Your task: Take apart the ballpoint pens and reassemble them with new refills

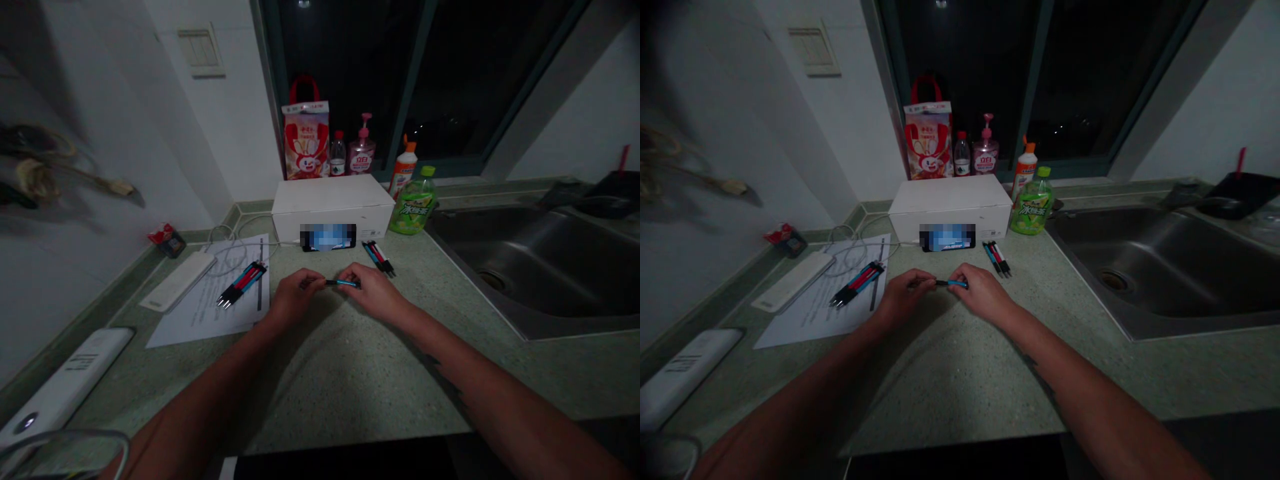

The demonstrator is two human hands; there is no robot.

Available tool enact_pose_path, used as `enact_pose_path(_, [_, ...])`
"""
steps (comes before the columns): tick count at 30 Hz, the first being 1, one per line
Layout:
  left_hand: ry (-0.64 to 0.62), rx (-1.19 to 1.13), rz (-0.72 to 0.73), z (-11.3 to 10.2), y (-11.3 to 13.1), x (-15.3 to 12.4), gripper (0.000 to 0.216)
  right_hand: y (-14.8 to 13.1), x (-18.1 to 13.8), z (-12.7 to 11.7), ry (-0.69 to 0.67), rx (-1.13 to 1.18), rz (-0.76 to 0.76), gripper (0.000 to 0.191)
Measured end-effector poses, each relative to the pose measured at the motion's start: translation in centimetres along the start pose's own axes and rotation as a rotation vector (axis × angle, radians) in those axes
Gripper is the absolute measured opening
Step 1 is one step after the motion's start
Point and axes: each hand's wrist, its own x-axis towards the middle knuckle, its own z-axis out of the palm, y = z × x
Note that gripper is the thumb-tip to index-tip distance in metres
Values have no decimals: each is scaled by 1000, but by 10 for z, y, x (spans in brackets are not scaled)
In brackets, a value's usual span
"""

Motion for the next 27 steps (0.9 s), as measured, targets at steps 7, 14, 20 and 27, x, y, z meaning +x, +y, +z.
enact_pose_path(7, [-13, -100, -56, -2, -3, 3, 16, -1, -3, -1, -20, -93, -46, 10])
enact_pose_path(14, [-2, -20, -5, -4, 3, 2, 8, 1, -2, 0, -15, -128, -15, 7])
enact_pose_path(20, [-2, -6, 8, -3, 2, 1, 9, -4, -2, -1, -71, -156, -15, 10])
enact_pose_path(27, [25, 56, 110, -3, -2, 1, 8, -5, -2, 0, -162, -137, 22, 17])
